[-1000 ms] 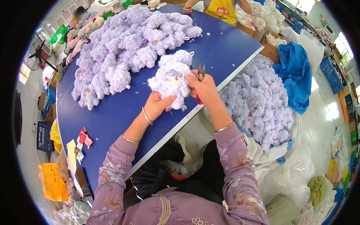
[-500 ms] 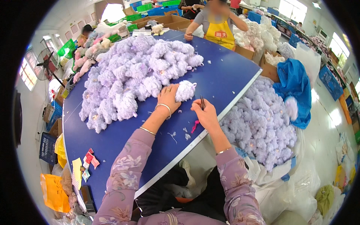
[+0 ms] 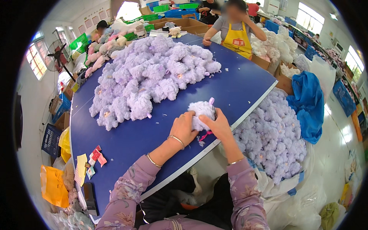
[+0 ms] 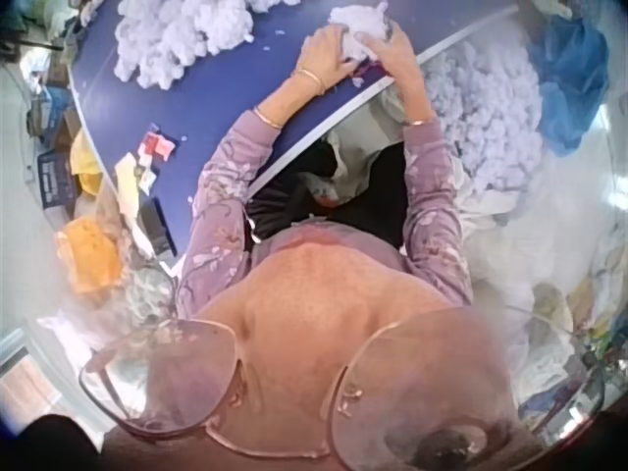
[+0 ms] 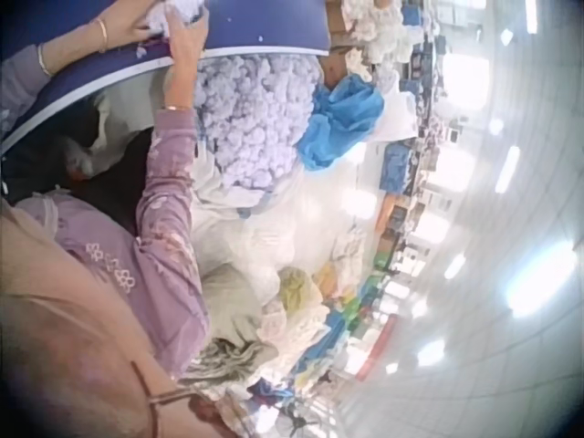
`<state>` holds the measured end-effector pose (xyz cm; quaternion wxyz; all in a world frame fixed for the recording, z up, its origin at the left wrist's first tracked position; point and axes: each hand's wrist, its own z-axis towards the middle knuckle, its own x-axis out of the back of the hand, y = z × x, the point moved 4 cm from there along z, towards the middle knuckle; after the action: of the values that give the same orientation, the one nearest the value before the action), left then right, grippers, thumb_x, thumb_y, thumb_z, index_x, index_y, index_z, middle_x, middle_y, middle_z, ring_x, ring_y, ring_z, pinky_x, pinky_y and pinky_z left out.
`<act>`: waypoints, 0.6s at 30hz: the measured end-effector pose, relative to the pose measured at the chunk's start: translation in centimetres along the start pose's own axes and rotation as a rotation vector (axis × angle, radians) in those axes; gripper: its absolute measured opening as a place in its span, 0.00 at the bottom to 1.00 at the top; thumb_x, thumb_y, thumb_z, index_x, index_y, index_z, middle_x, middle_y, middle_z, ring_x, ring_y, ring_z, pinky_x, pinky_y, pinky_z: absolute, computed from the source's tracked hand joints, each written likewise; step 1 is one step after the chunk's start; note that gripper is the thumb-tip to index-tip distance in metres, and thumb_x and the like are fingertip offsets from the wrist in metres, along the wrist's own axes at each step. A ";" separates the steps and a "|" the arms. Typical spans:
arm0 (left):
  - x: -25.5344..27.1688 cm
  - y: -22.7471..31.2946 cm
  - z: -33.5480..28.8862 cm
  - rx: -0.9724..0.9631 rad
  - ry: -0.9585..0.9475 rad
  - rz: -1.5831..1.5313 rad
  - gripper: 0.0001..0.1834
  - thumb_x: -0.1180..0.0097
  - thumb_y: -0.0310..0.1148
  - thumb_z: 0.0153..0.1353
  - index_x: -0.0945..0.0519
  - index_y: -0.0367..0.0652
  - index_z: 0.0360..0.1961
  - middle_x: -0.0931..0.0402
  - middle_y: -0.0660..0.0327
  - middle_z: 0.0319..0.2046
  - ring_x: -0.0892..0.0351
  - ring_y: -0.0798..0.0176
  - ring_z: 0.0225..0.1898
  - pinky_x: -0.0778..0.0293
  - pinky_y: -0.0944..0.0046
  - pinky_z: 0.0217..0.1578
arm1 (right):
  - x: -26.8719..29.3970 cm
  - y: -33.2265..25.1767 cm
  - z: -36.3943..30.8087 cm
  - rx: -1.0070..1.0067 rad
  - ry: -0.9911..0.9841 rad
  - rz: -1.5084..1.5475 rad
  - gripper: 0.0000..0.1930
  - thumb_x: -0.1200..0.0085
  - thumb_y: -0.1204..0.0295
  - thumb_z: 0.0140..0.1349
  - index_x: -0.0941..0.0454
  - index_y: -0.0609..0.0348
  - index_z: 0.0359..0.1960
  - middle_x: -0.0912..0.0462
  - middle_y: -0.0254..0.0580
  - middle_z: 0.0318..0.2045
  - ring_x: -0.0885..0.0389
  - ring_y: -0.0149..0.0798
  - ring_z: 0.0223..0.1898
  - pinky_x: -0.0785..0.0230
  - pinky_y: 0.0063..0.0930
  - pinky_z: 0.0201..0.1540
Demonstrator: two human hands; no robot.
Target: The person trims the fur on small purple stuffed animals using scissors. They pick up each toy, snip loose threads and uneven fur, then place the finished items on the table. Another person works across the table doing the same task.
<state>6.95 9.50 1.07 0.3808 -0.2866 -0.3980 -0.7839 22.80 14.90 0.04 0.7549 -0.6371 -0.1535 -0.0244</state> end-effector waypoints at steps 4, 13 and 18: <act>-1.0 -1.3 -2.3 0.309 -0.005 -0.692 0.30 0.36 0.37 0.56 0.37 0.37 0.54 0.25 0.52 0.42 0.20 0.56 0.32 0.23 0.64 0.31 | 0.3 -0.6 0.0 -0.069 -0.158 0.163 0.26 0.37 0.63 0.54 0.27 0.69 0.51 0.20 0.43 0.42 0.23 0.31 0.41 0.30 0.27 0.45; -0.4 -0.6 -2.8 0.539 -0.519 -1.353 0.17 0.49 0.42 0.67 0.23 0.36 0.43 0.20 0.58 0.34 0.20 0.66 0.27 0.25 0.71 0.26 | 0.1 -1.9 -0.6 0.085 -0.190 0.166 0.25 0.39 0.65 0.56 0.28 0.69 0.52 0.21 0.41 0.43 0.25 0.30 0.43 0.32 0.26 0.48; -1.3 -0.4 -3.3 0.379 -0.599 -1.121 0.15 0.48 0.39 0.66 0.20 0.36 0.36 0.20 0.62 0.28 0.23 0.70 0.25 0.26 0.71 0.26 | -0.1 -0.2 -0.3 -0.046 -0.110 0.144 0.19 0.45 0.60 0.62 0.21 0.69 0.41 0.18 0.37 0.34 0.23 0.28 0.36 0.30 0.23 0.39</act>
<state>6.85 7.31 -1.78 -0.1679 -0.1697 -0.7063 -0.6664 22.72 14.53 0.15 0.7304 -0.6639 -0.1481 0.0616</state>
